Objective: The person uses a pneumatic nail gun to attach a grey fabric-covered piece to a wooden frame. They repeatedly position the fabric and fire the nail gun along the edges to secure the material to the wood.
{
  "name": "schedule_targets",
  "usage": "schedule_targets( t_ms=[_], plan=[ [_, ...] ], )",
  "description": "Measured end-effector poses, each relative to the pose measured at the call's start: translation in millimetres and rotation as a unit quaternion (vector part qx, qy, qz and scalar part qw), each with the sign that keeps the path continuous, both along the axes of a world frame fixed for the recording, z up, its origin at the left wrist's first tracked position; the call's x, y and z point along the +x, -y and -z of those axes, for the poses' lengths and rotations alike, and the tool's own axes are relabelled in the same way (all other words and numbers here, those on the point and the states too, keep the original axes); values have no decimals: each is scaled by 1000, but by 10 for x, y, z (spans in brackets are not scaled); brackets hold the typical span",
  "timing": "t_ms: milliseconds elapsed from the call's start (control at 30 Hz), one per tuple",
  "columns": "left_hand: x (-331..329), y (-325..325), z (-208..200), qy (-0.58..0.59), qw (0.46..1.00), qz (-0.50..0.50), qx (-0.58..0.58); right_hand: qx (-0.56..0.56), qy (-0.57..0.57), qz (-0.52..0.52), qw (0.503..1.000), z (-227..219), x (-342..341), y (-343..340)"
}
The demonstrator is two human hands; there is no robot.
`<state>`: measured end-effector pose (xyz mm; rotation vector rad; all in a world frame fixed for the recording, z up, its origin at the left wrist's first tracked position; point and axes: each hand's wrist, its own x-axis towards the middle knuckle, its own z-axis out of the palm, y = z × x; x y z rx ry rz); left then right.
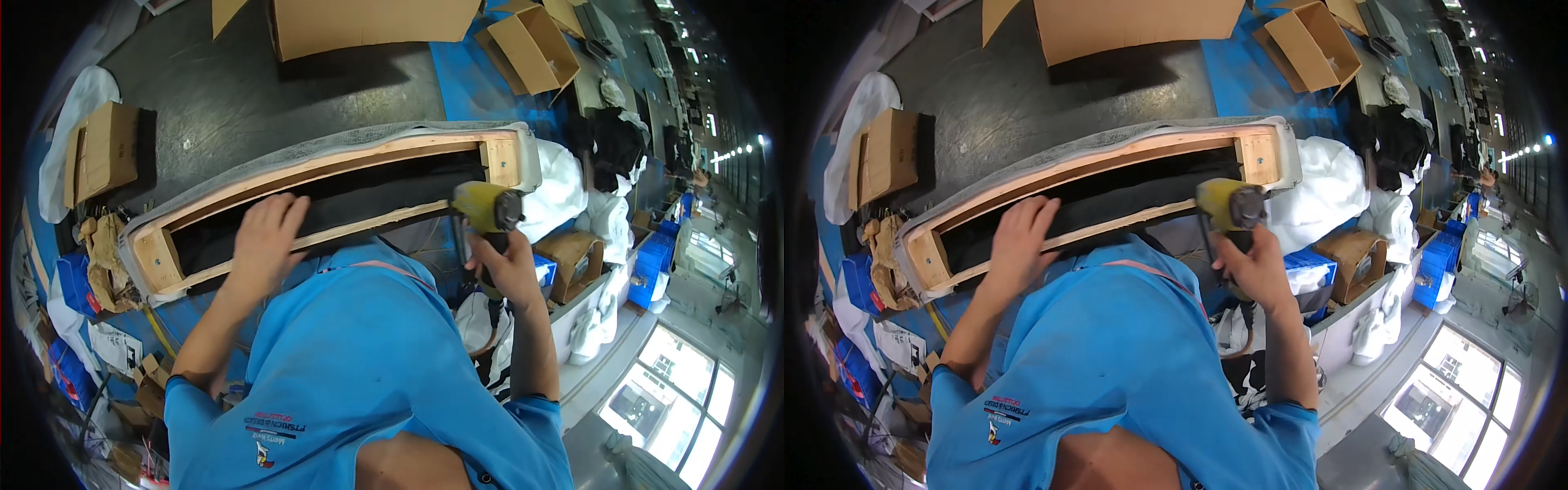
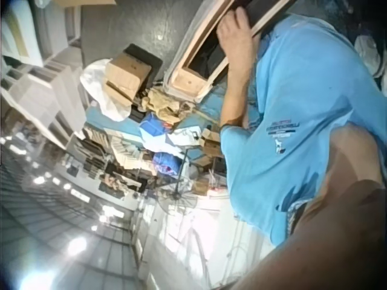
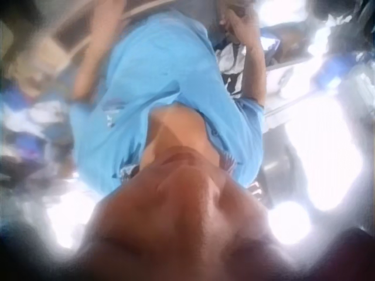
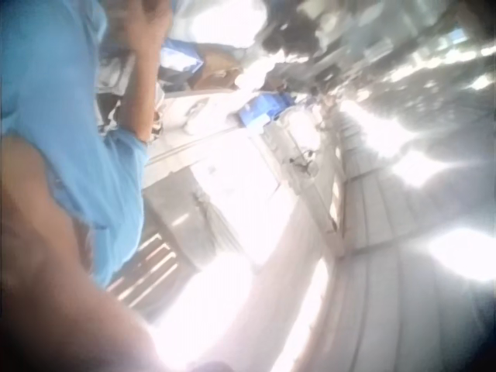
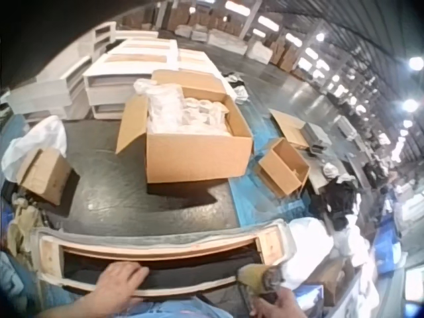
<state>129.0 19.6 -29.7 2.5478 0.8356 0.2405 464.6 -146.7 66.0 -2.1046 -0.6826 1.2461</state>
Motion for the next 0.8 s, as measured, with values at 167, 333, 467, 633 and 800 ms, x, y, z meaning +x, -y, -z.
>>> schedule_targets(
  t_ms=[167,333,467,633,800],
  plan=[
    [-251,-123,27,-161,983,-11,-91,71,15,53,996,381,204,170],
    [-314,-165,-42,-156,983,-22,-92,132,-3,8,991,522,103,79],
    [-832,-143,-152,-153,976,-94,-124,200,-90,19,975,180,251,143],
    [-1512,44,-238,-214,942,-217,-139,269,-23,88,959,427,1197,165],
    [-1424,193,-179,-239,938,-243,-63,75,-8,39,996,2570,1937,-317]
  ],
)
